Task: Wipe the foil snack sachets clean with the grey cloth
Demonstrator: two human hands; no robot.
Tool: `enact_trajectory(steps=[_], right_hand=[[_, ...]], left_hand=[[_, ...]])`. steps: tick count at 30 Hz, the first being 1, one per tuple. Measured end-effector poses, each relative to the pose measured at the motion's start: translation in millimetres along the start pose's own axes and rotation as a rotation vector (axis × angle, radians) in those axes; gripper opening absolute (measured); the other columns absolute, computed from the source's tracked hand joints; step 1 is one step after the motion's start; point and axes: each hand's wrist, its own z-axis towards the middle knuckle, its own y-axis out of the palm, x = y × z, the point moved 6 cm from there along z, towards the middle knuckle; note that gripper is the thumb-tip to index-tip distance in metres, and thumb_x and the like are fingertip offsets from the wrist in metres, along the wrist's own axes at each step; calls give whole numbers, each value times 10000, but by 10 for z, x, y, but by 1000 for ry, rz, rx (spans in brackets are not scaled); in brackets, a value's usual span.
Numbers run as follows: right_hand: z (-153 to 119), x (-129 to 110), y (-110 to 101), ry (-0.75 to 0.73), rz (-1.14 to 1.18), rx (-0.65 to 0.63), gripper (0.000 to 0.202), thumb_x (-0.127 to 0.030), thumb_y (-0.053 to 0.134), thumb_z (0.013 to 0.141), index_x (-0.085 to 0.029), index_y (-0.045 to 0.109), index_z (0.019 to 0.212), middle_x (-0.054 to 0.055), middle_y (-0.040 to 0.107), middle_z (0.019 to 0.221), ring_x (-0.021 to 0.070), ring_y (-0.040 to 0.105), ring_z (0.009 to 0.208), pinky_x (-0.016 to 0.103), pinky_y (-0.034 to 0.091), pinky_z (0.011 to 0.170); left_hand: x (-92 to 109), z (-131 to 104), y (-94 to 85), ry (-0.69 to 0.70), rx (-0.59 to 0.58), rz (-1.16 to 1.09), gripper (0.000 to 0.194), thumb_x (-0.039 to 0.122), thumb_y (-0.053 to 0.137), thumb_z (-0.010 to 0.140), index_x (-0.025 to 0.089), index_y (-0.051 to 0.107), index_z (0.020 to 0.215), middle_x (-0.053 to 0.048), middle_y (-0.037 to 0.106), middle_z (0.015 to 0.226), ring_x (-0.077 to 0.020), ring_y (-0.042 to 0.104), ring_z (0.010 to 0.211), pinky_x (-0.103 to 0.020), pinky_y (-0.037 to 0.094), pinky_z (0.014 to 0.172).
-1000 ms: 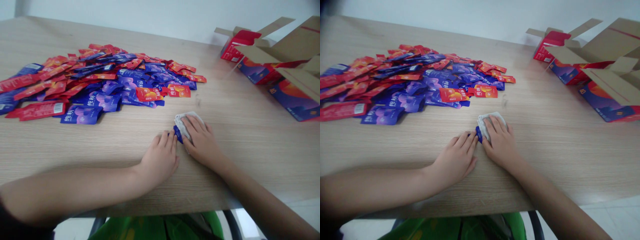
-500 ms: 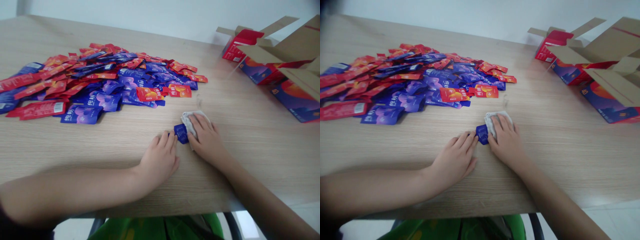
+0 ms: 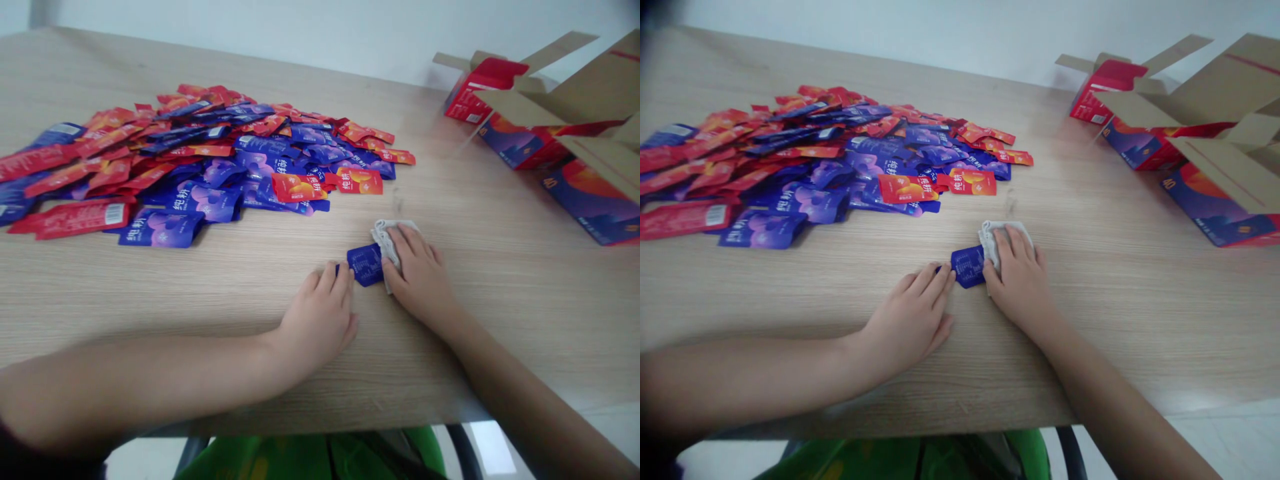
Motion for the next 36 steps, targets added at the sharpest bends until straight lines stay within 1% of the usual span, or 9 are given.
enact_trajectory(steps=[3,8,15,17,22,24,28,31,36], right_hand=[[-14,-57,13,-6,-7,15,561,-372,384,935,-123,399,1438,167,409,1503,312,336,1395,534,281,1091],[-78,-428,15,-233,43,-59,555,-376,411,922,-172,413,1438,120,382,1534,282,308,1413,507,221,1132],[-8,57,0,69,-2,6,556,-367,365,946,-124,383,1446,184,406,1500,319,354,1387,537,314,1075],[-25,-26,8,41,-10,22,560,-362,371,941,-119,381,1446,190,406,1498,335,342,1389,563,297,1073],[-60,-370,24,-222,32,-42,557,-360,396,929,-168,392,1452,125,401,1522,289,318,1407,518,222,1130],[-34,-276,17,-200,56,-54,558,-370,400,929,-181,391,1454,121,396,1525,279,337,1401,498,251,1124],[16,10,-16,-23,64,18,574,-370,410,923,-129,393,1444,172,415,1494,301,365,1384,483,334,1083],[-15,-112,-3,-64,11,4,606,-381,429,914,-92,387,1444,179,389,1513,318,313,1409,503,287,1112],[-66,-401,8,-238,11,-50,589,-368,423,916,-142,380,1458,132,378,1535,287,300,1417,504,213,1142]], left_hand=[[-9,-7,17,-22,11,-24,598,355,413,952,-13,419,1424,-225,441,1466,-360,418,1350,-452,420,1026],[-7,-2,51,-24,5,-2,565,336,405,954,-36,481,1372,-249,471,1432,-369,435,1345,-454,407,1045],[7,23,3,6,-1,32,590,355,404,944,-58,489,1357,-262,462,1433,-359,451,1327,-438,430,1017],[2,20,1,3,4,28,577,357,410,944,-45,509,1346,-259,467,1431,-362,458,1317,-445,428,1013],[5,14,9,27,30,26,555,350,396,953,-28,529,1337,-262,495,1403,-376,462,1310,-464,418,1013],[2,19,6,24,26,21,565,351,396,950,-36,519,1342,-262,482,1415,-375,464,1308,-457,428,1002],[-1,28,3,3,-1,12,582,350,397,943,-41,490,1364,-252,442,1454,-367,454,1317,-451,435,999],[2,23,7,-2,-4,18,582,348,404,942,-46,493,1360,-259,451,1443,-371,449,1322,-454,422,1014],[-2,12,10,6,29,27,549,334,402,949,-34,525,1337,-263,487,1411,-365,462,1313,-450,416,1013]])
